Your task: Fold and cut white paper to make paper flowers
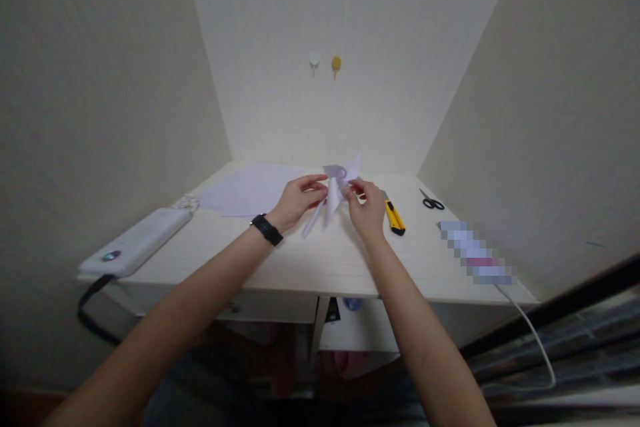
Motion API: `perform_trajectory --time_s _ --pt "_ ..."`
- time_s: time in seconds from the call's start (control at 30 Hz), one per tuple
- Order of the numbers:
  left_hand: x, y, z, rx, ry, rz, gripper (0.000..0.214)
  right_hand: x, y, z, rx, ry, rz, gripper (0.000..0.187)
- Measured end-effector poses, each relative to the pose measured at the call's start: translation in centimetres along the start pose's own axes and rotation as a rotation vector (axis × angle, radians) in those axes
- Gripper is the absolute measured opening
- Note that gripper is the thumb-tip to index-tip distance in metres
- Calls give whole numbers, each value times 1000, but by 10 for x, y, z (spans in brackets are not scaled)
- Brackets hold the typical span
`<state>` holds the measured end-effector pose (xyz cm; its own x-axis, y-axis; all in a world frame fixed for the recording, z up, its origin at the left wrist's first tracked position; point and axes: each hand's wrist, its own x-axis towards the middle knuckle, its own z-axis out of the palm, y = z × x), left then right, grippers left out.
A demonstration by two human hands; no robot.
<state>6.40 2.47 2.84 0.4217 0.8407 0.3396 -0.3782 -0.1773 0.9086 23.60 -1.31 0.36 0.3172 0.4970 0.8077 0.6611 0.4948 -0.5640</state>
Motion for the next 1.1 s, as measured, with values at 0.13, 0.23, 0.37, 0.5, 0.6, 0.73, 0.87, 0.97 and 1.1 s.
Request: perform_trajectory --time_s 0.13,0.23,0.37,0.5,0.6,0.73,0.87,0.97,1.1 --pt "1 -5 -1 177 -37 113 37 -3 -5 1 -63 -53 -110 14" --pt "2 -8 -2 215 -49 160 34 -2 -2 1 -38 -52 -66 14" --pt "3 -7 -2 151 -95 131 33 1 0 -1 68 -131 7 13" --pt "2 -2 -2 135 -61 58 33 4 -5 -3 129 -220 27 10" --pt "0 3 -2 115 -55 -76 33 3 -9 -3 131 -251 36 8" --pt "-2 8 -3 64 -83 -201 29 0 -9 -2 135 -276 47 10" --pt "-2 9 -2 13 -82 -238 23 -2 -8 1 153 -282 49 11" --pt "-2 9 -1 -2 -65 -244 20 -3 -8 2 163 -294 66 9" --pt "-1 8 -1 -15 -52 -227 18 -3 -8 2 154 -316 63 7"
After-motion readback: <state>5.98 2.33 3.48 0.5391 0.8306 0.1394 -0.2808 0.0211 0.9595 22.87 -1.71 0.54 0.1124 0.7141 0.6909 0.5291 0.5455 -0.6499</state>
